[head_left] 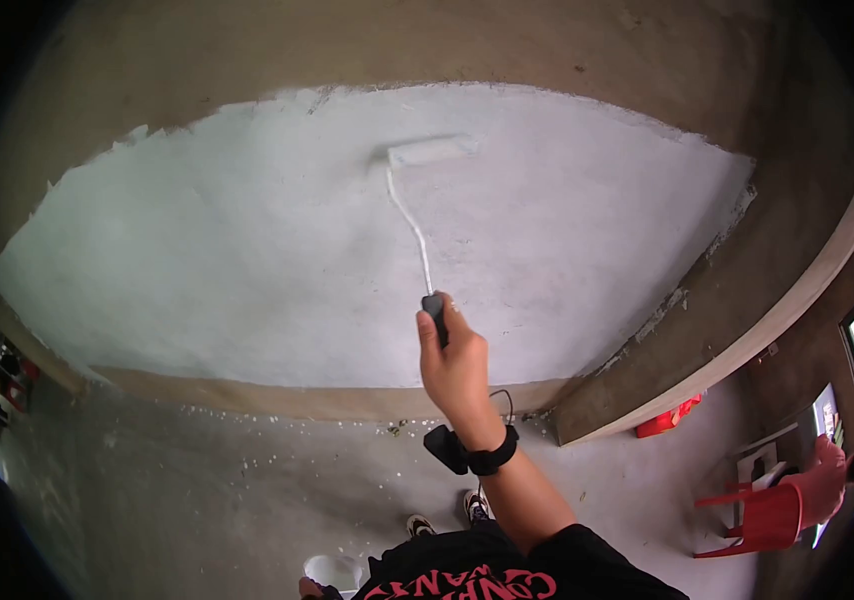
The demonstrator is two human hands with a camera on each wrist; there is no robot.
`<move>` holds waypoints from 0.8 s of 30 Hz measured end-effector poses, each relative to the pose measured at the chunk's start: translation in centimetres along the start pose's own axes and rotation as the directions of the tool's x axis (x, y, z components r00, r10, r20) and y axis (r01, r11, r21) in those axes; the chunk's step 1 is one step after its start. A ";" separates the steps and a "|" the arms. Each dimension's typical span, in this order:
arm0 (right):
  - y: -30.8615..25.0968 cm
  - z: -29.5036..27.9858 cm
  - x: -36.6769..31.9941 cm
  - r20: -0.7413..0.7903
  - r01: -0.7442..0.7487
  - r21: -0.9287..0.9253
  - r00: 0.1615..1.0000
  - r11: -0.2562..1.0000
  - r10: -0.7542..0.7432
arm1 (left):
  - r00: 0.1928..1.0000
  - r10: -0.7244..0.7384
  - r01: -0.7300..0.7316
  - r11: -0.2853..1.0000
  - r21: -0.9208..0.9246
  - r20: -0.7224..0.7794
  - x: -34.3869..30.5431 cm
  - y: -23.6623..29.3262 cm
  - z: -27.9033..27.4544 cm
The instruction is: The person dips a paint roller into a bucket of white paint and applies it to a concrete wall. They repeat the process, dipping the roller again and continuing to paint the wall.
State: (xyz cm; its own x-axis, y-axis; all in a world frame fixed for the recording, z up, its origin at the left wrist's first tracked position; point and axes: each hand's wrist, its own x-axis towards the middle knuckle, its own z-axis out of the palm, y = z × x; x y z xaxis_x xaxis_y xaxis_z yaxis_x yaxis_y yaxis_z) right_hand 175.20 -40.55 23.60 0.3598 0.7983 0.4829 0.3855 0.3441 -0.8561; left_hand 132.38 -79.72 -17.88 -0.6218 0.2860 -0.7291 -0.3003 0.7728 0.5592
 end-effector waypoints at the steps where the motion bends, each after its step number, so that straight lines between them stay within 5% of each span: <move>1: 0.3 0.7 -0.5 0.006 0.017 -0.014 1.000 1.000 -0.017 | 1.000 -0.005 0.005 1.000 0.002 -0.001 0.1 -0.2 -0.2; 24: -4.4 5.8 2.8 0.035 0.002 0.186 0.999 0.983 -0.008 | 0.997 -0.064 0.064 0.998 -0.025 -0.033 1.9 0.9 -1.2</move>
State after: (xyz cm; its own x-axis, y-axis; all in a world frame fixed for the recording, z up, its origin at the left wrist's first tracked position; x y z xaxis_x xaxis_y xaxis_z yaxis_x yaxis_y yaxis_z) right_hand 169.58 -36.97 27.69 0.3271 0.8121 0.4832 0.2212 0.4314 -0.8746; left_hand 130.04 -79.13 -18.29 -0.6245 0.2169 -0.7503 -0.3571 0.7751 0.5213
